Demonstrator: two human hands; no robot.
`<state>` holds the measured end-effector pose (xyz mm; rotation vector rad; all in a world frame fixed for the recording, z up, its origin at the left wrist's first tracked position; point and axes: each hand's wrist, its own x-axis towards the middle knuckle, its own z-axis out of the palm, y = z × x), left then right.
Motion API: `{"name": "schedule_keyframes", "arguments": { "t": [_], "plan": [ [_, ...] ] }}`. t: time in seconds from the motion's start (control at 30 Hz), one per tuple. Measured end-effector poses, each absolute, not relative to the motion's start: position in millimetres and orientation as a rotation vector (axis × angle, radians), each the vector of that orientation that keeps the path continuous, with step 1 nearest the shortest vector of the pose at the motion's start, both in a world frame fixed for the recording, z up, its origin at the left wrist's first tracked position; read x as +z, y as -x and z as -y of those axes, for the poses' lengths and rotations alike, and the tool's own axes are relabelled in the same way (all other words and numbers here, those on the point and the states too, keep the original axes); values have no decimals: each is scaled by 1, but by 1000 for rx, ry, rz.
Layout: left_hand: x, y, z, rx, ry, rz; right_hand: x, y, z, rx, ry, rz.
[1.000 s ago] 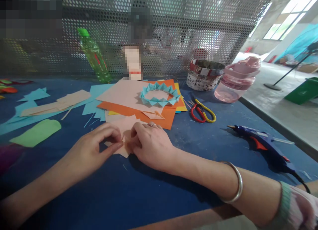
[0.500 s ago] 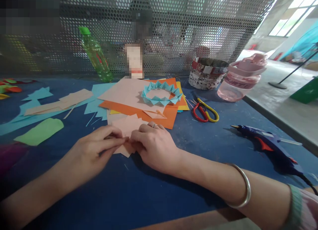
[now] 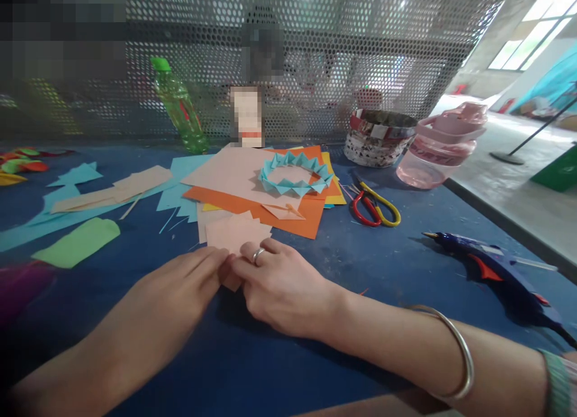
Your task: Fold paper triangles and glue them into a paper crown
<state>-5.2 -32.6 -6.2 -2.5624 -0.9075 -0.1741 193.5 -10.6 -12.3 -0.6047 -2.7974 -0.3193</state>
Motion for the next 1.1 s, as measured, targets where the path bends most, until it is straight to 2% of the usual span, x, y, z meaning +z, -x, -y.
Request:
{"name": "schedule_keyframes", "arguments": {
  "t": [0.13, 0.43, 0.9, 1.1],
  "plan": [
    [-8, 7, 32, -139, 2583, 943, -11, -196, 10, -293, 526, 2796],
    [-9, 12, 33, -339, 2634, 993, -13, -198, 7, -265, 536, 2731],
    [-2, 3, 34, -272, 2502, 986, -14, -197, 7, -240, 561, 2774],
    [-1, 12, 34, -425, 2459, 1040, -17, -196, 6, -260, 564, 2735]
  ]
}}
